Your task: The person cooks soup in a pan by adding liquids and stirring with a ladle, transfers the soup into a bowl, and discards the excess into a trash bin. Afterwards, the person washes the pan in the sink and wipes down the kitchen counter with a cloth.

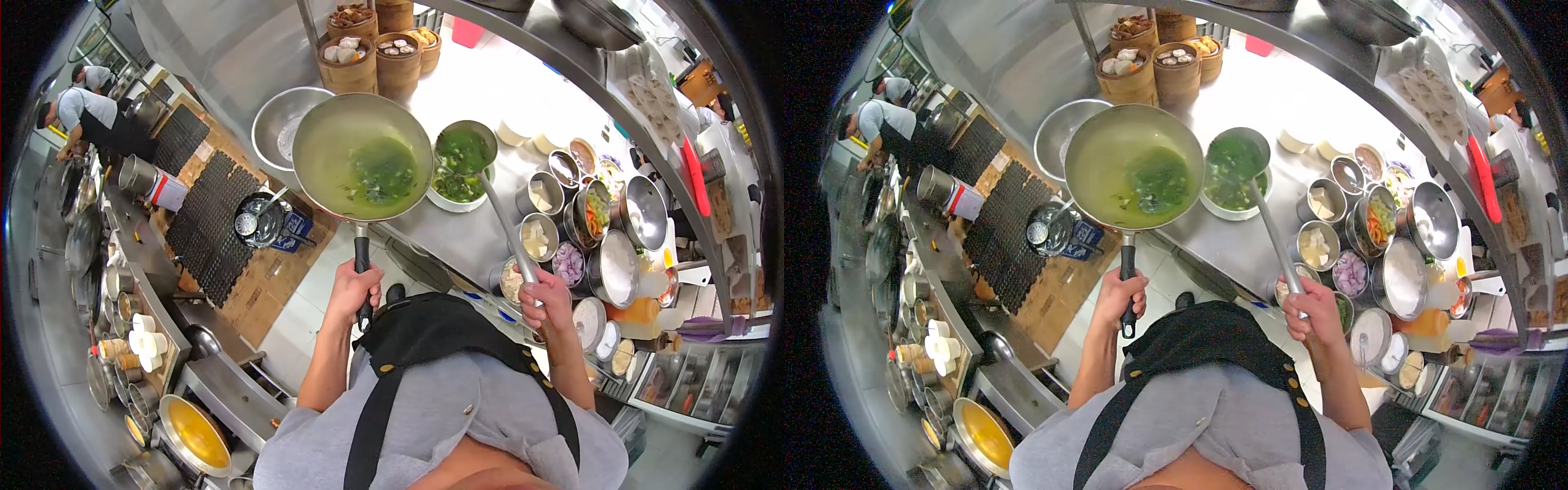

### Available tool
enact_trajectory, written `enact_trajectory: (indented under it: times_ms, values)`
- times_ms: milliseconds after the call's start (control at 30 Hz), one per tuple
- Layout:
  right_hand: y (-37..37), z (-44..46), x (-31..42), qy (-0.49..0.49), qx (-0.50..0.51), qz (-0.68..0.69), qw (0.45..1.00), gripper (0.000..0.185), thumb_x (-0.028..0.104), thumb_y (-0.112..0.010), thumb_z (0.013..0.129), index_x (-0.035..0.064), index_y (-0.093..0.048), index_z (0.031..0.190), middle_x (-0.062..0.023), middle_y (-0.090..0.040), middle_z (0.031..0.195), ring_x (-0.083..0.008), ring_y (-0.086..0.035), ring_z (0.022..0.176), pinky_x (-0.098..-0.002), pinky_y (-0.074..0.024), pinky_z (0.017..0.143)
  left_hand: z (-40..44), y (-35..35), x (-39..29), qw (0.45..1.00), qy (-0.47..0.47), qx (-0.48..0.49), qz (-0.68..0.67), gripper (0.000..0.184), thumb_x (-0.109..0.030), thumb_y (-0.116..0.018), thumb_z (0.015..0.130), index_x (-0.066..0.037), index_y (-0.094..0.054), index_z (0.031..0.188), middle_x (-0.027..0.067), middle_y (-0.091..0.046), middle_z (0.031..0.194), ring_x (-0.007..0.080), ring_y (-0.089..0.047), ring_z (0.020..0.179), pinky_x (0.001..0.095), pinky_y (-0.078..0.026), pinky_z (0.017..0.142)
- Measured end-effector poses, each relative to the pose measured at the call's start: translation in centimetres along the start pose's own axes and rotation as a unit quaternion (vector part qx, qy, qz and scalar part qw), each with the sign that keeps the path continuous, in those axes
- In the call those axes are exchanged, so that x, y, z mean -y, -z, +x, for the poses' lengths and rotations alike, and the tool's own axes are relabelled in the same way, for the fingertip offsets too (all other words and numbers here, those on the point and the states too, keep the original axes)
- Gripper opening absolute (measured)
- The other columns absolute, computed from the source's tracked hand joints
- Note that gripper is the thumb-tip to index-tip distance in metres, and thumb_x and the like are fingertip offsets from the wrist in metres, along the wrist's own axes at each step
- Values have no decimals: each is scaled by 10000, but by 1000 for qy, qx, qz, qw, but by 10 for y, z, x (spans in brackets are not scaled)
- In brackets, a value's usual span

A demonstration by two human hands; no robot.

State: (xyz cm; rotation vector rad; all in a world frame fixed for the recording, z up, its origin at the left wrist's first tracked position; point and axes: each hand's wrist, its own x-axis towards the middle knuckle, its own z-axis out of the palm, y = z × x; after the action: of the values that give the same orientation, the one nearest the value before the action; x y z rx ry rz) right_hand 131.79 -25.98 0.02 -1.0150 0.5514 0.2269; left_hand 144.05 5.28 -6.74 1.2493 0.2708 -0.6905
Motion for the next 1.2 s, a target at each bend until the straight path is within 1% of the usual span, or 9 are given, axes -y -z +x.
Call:
enact_trajectory:
  times_ms: [67,167,367,567,667,767,933,1067,1200]
  values:
    - [-7,4,-5,-3,-53,-61,997,392,-9,-534,800,-31,-502,1189,-42,-483,627,-77,-377,365,-241,-299,323,0,2,-2,1000,-4,-3,-4,121,-49,-594,780,-24,-476,783,31,-476,540,117,-456,397,271,-371,360]
    - [-2,12,-20,21,-74,-60,995,378,-28,-533,780,-15,-531,1157,-41,-483,613,-89,-384,362,-253,-298,327,3,5,-2,1000,-6,1,-11,122,-44,-594,781,-21,-474,781,33,-475,536,118,-455,392,269,-367,354]
    - [-1,12,-23,45,-103,-76,991,315,-38,-526,777,-16,-543,1091,-43,-481,603,-97,-397,361,-256,-309,324,5,4,-2,1000,-12,5,-14,118,-38,-591,782,-16,-475,767,33,-473,531,118,-452,387,270,-369,346]
    - [0,9,-23,72,-98,-72,990,349,-43,-514,777,-17,-536,1124,-50,-482,600,-96,-394,361,-256,-309,320,6,2,1,999,-15,13,-25,117,-38,-586,785,-11,-474,768,31,-467,528,119,-449,383,270,-369,342]
    - [5,8,-23,73,-79,-48,993,381,-26,-515,791,-29,-516,1172,-59,-490,618,-89,-383,361,-249,-309,318,5,1,6,999,-15,22,-46,118,-35,-581,787,-11,-469,759,28,-459,523,119,-442,377,270,-367,336]
    - [20,7,-22,56,-36,75,995,394,0,-518,809,-44,-496,1200,-64,-492,634,-81,-370,361,-246,-311,319,2,-2,6,997,-19,27,-63,120,-30,-576,790,-13,-466,745,26,-449,518,119,-436,370,271,-364,329]
    - [9,-11,-3,57,-15,87,994,415,34,-528,823,-40,-474,1227,-31,-455,627,-41,-342,358,-199,-260,300,1,-2,11,998,-25,22,-55,121,-33,-566,802,-17,-463,740,27,-431,511,126,-430,363,275,-365,327]
    - [-3,-28,15,58,34,91,994,409,21,-509,838,-35,-464,1241,-20,-443,632,-37,-343,360,-195,-263,296,-4,-3,11,997,-25,25,-66,97,-42,-570,811,-35,-477,783,10,-407,511,120,-405,355,280,-340,336]
    - [-21,-32,14,50,81,74,993,423,15,-519,842,-35,-460,1258,-23,-430,627,-40,-366,375,-200,-272,299,-3,-2,12,996,-33,52,-67,103,-31,-554,806,-22,-457,774,27,-418,518,128,-417,359,279,-363,340]
